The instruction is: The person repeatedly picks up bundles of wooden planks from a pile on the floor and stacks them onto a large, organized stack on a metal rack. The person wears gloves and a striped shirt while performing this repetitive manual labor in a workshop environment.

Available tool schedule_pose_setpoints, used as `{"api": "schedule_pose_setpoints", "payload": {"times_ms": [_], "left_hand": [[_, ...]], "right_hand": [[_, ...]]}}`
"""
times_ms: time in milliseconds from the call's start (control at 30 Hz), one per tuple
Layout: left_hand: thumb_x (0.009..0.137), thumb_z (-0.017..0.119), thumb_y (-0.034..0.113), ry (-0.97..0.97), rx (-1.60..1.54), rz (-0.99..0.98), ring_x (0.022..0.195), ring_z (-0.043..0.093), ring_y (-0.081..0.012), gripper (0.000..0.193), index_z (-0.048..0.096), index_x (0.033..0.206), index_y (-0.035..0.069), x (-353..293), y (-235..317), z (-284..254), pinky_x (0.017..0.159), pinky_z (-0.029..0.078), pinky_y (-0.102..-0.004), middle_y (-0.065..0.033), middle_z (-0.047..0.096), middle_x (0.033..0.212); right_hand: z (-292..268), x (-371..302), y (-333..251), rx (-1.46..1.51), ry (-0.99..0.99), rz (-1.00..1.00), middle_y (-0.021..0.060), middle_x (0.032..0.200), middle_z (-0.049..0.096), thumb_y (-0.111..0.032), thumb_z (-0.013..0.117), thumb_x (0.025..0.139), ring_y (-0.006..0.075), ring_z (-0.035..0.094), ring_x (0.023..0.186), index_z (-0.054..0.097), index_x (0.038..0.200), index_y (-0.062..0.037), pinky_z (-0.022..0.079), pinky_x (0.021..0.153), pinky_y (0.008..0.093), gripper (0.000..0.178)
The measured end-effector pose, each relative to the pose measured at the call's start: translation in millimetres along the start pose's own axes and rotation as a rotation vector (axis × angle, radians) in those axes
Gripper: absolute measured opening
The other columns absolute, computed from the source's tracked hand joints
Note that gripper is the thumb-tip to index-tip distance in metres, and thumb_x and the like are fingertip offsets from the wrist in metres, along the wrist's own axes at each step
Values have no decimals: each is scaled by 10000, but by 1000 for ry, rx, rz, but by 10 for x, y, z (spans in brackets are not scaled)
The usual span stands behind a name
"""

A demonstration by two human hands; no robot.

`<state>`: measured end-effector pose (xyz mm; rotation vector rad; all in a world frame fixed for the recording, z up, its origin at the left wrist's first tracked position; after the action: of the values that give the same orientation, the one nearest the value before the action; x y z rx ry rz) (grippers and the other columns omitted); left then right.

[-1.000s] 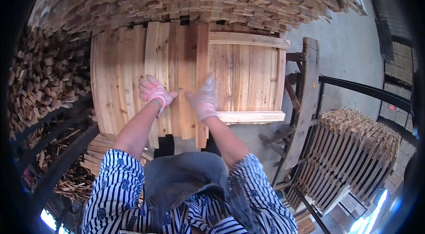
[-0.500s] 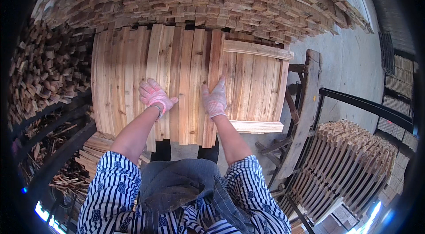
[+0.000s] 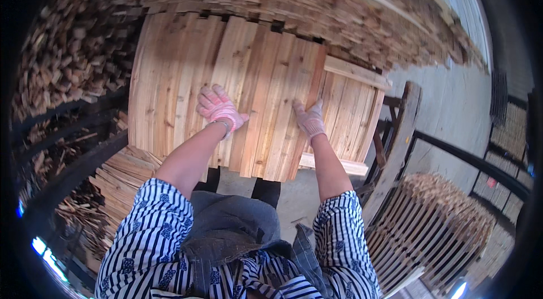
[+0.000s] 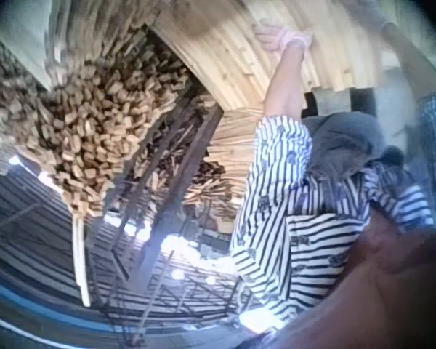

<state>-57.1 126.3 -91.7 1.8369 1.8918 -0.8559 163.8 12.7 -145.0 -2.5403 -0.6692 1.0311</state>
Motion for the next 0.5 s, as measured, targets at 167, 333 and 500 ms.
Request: {"api": "schedule_pose_setpoints", "payload": {"times_ms": [167,333,500], "left_hand": [[587,672,783,-223,-133,155,1443,87,-414,1336,68,1515,36,29,-252,-303,1103,121,-613,-235,100,1569],[612,666,756,-123,-491,303,1430,-30,-502,1301,56,1519,49,143,-359,145,1108,8,-652,-300,25,1556],[842,637,444,-7,-1143,323,1339,382,-355,744,382,1423,57,1,-1289,382,1098,308,-418,-236,407,1433]], "right_hand": [[205,-880,-223,-270,283,-244,281,1446,361,-390,598,897,390,357,1349,272,1419,109,286,1136,378,792],[778,-2523,-362,-1,-172,-531,269,1281,535,-241,615,900,394,548,1148,459,1324,67,441,985,415,546],[1005,-3204,-466,-177,-672,-824,224,1172,615,-251,609,911,336,605,1088,541,1278,-6,470,948,398,447]]}}
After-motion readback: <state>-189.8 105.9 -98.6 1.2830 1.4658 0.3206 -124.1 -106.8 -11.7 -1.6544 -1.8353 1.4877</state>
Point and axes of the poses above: each hand's wrist, its own x-axis towards the middle knuckle, its own z-axis out of the palm, y = z × x, the point moved 1 cm from there along x, towards the middle knuckle
